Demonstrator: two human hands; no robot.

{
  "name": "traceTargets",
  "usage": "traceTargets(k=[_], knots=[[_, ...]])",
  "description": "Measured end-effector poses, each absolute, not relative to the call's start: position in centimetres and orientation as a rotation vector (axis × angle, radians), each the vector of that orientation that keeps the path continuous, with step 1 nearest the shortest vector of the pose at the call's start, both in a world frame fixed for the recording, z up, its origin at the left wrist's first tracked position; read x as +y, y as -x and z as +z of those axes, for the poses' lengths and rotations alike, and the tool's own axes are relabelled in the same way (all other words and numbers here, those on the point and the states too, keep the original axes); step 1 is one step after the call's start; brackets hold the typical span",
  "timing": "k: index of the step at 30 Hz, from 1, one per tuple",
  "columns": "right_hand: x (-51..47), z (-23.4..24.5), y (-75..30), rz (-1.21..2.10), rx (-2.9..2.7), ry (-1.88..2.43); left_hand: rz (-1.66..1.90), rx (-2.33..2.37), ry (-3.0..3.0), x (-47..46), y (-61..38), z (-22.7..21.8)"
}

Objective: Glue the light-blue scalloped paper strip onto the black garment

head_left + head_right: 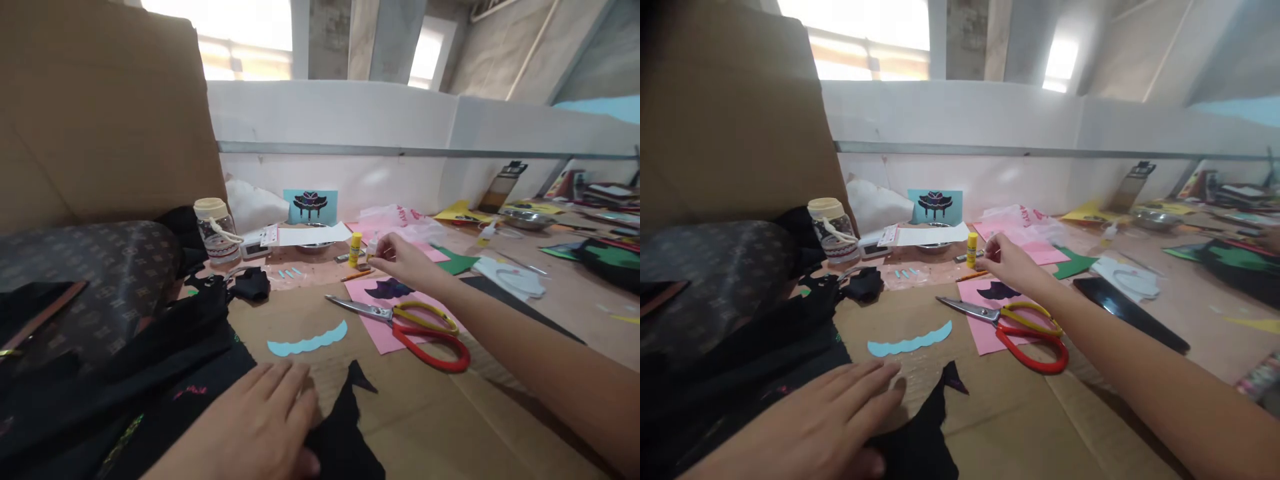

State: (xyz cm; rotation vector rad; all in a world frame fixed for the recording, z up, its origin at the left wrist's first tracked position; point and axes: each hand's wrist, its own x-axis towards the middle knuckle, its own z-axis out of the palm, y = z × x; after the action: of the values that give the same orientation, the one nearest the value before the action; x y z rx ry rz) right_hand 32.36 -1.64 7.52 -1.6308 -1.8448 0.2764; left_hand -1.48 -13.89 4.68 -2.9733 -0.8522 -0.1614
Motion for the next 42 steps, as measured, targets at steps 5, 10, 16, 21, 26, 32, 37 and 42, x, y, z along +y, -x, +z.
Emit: traceTargets(k=[5, 10, 16, 21, 26, 32, 37, 42], knots=[[2.4, 5.8, -32.5, 0.284, -1.732, 1.706, 0.115, -1.057, 2.966, -12.6, -2.9, 3.0], [3.3, 5.3, -31.8, 0.132, -1.654, 1.618, 0.073, -1.082, 3.019, -12.0, -2.9, 2.1], [5.0, 6.7, -33.5, 0.082, -1.464, 1.652, 0.09, -1.063, 3.0, -12.1, -3.0, 2.1], [5.3, 5.0, -34.1, 0.395, -1.439, 1.694, -0.057, -0.917, 2.949, -12.4, -2.9, 1.3], [4.9, 5.7, -33.6, 0.618, -1.365, 1.571, -0.21, -0.909, 2.887, -12.4, -2.9, 0.9], [-1.3, 8.6, -30.4, 0.957, -1.384, 1.188, -0.2, -0.826, 2.857, -11.9, -2.8, 0.6], [-8.1, 7.9, -26.7, 1.549, -1.332, 0.594, -0.2, -0.802, 2.862, -11.6, -2.8, 0.7], [-9.8, 7.1, -25.8, 1.732, -1.249, 0.494, -0.435, -0.827, 2.844, -12.1, -2.5, 0.5]])
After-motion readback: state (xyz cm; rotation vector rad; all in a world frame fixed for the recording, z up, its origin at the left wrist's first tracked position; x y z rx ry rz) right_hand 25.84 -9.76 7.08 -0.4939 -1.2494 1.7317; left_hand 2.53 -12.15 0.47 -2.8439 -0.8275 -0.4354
